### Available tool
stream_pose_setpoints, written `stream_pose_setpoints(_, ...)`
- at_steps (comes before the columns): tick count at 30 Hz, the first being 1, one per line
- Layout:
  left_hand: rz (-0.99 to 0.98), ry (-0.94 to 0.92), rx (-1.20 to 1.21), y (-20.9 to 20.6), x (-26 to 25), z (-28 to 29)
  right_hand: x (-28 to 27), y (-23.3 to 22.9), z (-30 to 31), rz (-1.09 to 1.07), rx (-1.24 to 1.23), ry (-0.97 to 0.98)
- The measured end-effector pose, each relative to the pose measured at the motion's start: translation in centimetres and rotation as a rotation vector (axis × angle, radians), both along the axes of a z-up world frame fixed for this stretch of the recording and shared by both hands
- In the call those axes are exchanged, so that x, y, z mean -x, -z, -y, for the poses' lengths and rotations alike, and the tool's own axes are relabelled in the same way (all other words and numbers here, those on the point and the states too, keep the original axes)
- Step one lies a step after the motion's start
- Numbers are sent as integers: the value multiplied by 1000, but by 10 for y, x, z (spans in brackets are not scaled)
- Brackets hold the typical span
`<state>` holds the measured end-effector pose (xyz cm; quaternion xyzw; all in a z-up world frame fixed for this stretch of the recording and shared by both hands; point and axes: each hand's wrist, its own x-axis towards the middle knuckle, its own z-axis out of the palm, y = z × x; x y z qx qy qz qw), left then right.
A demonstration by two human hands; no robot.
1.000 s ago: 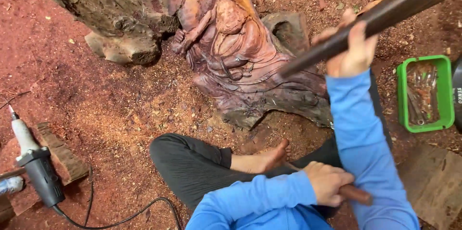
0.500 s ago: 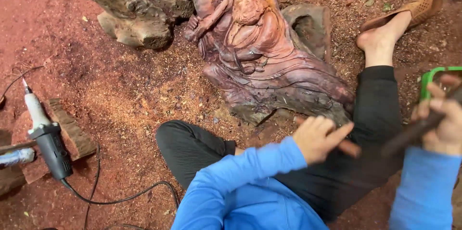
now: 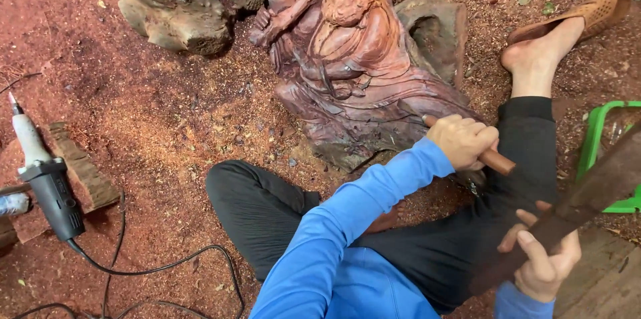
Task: Carving a wooden sculpture using a hand chisel and a wooden mallet.
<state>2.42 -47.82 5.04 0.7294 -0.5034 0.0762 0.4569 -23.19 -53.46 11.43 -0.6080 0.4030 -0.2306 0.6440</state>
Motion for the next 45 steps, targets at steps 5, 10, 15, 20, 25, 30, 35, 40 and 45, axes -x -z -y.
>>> stream_pose_setpoints(5, -72, 20, 14, 14, -1, 4, -8, -13, -12, -10, 105, -8)
stream_pose_setpoints(10, -130, 52, -19, 18, -2, 9, -23, -2, -27, 40, 149, -33)
stream_pose_setpoints(15, -81, 11, -32, 5, 1, 3, -44, -16, -40, -146, 155, -112)
stream_pose_setpoints(20, 26, 5, -8, -13, 13, -1, -20, 5, -31, 1, 26, -40)
stream_pose_setpoints(25, 105, -80, 163, -13, -10, 1, -14, 2, -21, 6, 21, -40)
stream_pose_setpoints(30, 90, -86, 266, -14, -17, 0, -3, -2, -16, -15, 90, -65)
stream_pose_setpoints(35, 64, -90, 306, -23, -18, -5, -9, -2, -22, 162, 99, 4)
stream_pose_setpoints(40, 33, -87, 283, -16, -19, -7, -45, -6, -32, -63, 166, -93)
stream_pose_setpoints(45, 7, -85, 285, -14, -23, -8, -60, -16, -39, -186, 222, -121)
